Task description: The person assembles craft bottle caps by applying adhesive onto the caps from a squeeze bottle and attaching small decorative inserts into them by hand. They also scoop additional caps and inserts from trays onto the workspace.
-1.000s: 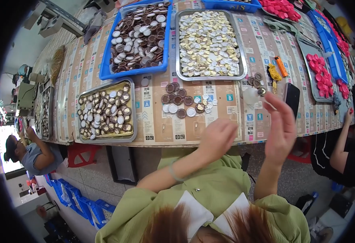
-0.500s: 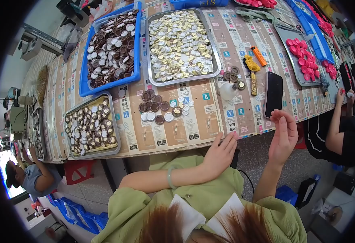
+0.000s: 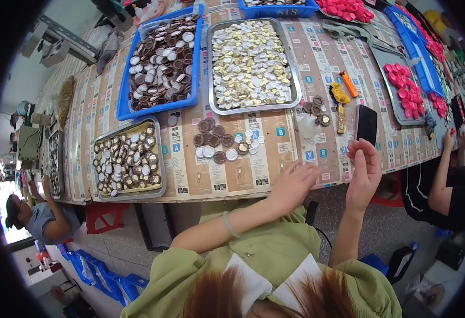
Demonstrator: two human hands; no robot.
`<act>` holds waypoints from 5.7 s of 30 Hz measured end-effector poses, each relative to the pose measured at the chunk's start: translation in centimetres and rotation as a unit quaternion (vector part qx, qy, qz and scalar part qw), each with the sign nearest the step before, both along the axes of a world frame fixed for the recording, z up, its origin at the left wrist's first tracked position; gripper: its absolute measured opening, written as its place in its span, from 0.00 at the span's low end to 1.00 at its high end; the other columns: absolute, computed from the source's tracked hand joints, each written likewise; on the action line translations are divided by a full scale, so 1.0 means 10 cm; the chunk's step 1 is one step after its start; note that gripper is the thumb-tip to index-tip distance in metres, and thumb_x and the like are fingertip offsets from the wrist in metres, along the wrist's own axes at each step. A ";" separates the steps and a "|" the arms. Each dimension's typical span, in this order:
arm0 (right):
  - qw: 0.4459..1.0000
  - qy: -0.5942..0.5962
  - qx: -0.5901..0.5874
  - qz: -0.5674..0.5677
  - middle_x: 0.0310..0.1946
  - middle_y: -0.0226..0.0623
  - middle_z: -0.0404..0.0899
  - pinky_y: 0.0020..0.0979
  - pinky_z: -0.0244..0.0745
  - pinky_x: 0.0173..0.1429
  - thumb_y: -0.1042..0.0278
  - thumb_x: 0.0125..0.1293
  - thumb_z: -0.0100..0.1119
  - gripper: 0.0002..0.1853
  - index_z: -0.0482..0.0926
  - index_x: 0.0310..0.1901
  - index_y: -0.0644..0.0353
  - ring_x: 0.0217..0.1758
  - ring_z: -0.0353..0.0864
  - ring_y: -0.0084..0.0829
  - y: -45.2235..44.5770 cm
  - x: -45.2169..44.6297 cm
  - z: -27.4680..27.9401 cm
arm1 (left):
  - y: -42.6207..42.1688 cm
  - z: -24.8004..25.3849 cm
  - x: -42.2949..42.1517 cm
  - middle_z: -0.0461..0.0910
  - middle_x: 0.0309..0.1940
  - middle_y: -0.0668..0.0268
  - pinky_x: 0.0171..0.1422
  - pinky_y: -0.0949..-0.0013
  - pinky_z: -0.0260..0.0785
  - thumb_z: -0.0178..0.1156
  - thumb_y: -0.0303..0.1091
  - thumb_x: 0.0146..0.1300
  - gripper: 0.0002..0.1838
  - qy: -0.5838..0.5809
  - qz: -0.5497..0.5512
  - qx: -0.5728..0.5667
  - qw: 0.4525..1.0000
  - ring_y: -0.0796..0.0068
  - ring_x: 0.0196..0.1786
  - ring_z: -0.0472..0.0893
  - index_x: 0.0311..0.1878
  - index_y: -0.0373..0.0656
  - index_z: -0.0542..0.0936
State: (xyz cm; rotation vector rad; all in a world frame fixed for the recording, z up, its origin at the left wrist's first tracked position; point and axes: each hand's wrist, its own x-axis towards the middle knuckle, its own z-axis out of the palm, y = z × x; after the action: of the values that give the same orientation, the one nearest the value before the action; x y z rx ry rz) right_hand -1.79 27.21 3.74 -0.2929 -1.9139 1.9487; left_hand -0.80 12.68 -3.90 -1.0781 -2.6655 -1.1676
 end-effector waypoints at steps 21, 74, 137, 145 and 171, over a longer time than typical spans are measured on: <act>0.994 0.041 -0.048 -0.084 0.36 0.36 0.75 0.23 0.67 0.47 0.77 0.62 0.47 0.09 0.71 0.43 0.68 0.38 0.74 0.22 0.21 0.21 0.07 | -0.10 0.33 0.32 0.76 0.41 0.61 0.48 0.63 0.65 0.53 0.29 0.52 0.16 -0.071 -0.039 -0.043 0.996 0.65 0.45 0.74 0.46 0.47 0.76; 0.970 -0.039 -0.232 0.063 0.41 0.30 0.75 0.24 0.64 0.49 0.64 0.63 0.48 0.13 0.76 0.42 0.63 0.44 0.70 0.21 -1.56 -2.04 -0.70 | -0.63 0.04 -2.16 0.76 0.30 0.62 0.37 0.70 0.64 0.49 0.36 0.61 0.13 -0.146 0.354 0.455 0.804 0.72 0.31 0.73 0.33 0.35 0.77; 0.928 -0.109 -0.188 0.303 0.44 0.51 0.72 0.37 0.70 0.53 0.65 0.63 0.47 0.22 0.60 0.54 0.71 0.48 0.75 0.41 -1.09 0.16 -0.08 | -1.05 0.49 0.04 0.76 0.41 0.66 0.40 0.79 0.65 0.49 0.27 0.62 0.12 -0.465 0.182 0.500 0.708 0.85 0.35 0.74 0.49 0.36 0.72; 0.897 -0.150 -0.295 0.292 0.44 0.52 0.72 0.37 0.70 0.53 0.64 0.64 0.45 0.22 0.59 0.55 0.71 0.48 0.75 0.42 -1.09 0.08 0.14 | -1.13 0.44 0.09 0.72 0.46 0.66 0.47 0.77 0.64 0.48 0.30 0.63 0.16 -0.524 0.082 0.587 0.611 0.81 0.44 0.71 0.53 0.38 0.68; 0.992 0.022 -0.011 0.127 0.32 0.30 0.66 0.20 0.62 0.40 0.67 0.43 0.69 0.20 0.69 0.36 0.63 0.34 0.66 0.21 -0.88 0.18 0.10 | -1.16 0.39 0.06 0.74 0.43 0.62 0.45 0.75 0.69 0.42 0.41 0.67 0.17 -0.585 0.040 0.685 0.432 0.77 0.37 0.74 0.51 0.40 0.69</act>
State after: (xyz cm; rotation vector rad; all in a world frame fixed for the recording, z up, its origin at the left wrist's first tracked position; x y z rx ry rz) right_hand -0.02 18.42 4.69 -0.0106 -1.9844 2.1180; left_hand -0.21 1.05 0.00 0.4378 -0.5172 -3.5646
